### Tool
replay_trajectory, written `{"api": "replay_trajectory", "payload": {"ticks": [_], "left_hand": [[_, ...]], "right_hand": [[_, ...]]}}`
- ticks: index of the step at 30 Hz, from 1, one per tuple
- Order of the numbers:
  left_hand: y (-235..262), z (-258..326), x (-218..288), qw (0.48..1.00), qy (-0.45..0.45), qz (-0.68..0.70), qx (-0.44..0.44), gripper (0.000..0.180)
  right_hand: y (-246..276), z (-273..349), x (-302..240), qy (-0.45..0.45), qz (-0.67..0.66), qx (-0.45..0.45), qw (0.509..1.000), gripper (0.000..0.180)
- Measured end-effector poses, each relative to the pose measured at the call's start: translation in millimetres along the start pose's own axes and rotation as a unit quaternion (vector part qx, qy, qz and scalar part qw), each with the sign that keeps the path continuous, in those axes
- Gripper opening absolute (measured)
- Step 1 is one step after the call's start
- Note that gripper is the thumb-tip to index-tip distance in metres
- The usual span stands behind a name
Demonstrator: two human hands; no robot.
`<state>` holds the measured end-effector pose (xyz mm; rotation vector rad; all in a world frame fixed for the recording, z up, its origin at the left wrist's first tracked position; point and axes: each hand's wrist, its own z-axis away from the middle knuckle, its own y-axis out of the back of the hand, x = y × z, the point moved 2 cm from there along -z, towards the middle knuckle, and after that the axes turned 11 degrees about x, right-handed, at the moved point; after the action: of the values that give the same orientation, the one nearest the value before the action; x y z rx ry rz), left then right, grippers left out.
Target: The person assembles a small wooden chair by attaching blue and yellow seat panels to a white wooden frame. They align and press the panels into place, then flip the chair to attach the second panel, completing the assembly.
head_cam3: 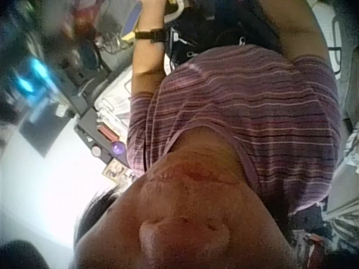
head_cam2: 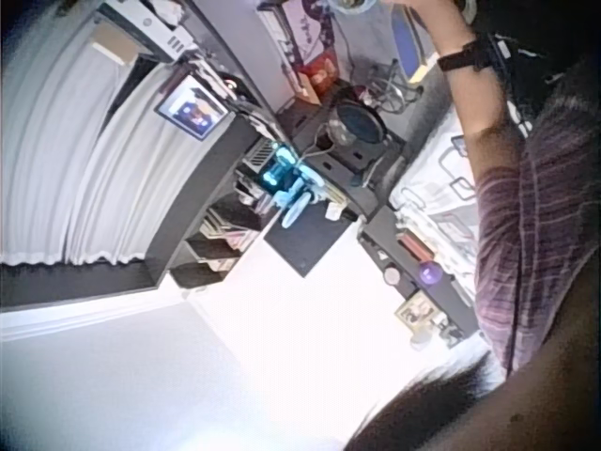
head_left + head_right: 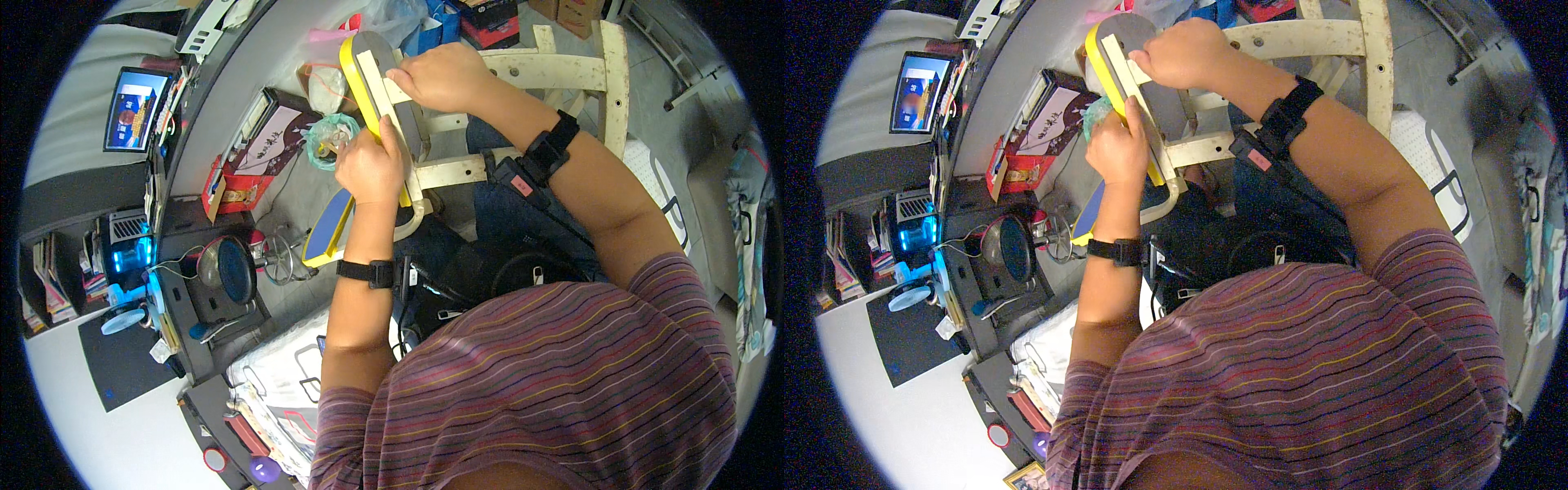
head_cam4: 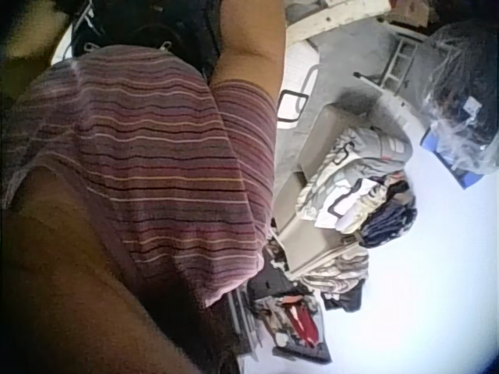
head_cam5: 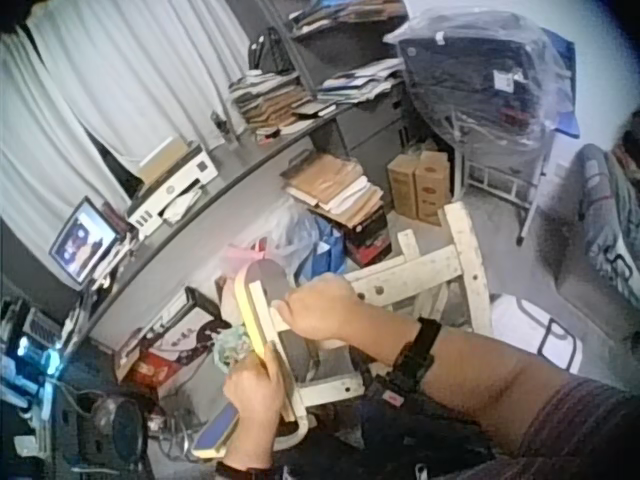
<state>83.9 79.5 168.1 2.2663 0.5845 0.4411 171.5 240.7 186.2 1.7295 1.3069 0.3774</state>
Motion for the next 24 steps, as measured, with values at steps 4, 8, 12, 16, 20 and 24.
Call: {"api": "replay_trajectory", "payload": {"ticks": [4,8,12,16,20,24], "left_hand": [[-0.6,-1.2,0.6,0.996,0.06,0.011,-0.061,0.05],[8.3,11.7,-6.3,0.992,0.047,0.096,-0.069,0.062],[15.2,35.2,-14.0,0.991,0.026,0.056,-0.117,0.092],[13.7,42.2,-16.8,0.988,0.043,0.101,-0.106,0.077],[4.7,33.3,-12.9,0.991,0.036,0.1,-0.077,0.05],[-1.1,25.9,-7.6,0.999,0.018,0.03,-0.035,0.047]], "right_hand": [[-1.6,0.2,0.5,0.008,0.013,0.014,1.0,0.049],[-3.7,0.8,2.9,0.009,0.015,0.011,1.0,0.049],[-5.2,0.4,2.4,0.012,0.019,0.021,1.0,0.049],[-2.5,0.9,-0.7,0.009,0.015,0.024,1.0,0.05],[0.4,0.4,-0.9,0.009,0.025,-0.002,1.0,0.05],[0.8,-1.0,-0.9,0.02,0.029,0.017,0.999,0.05]]}}
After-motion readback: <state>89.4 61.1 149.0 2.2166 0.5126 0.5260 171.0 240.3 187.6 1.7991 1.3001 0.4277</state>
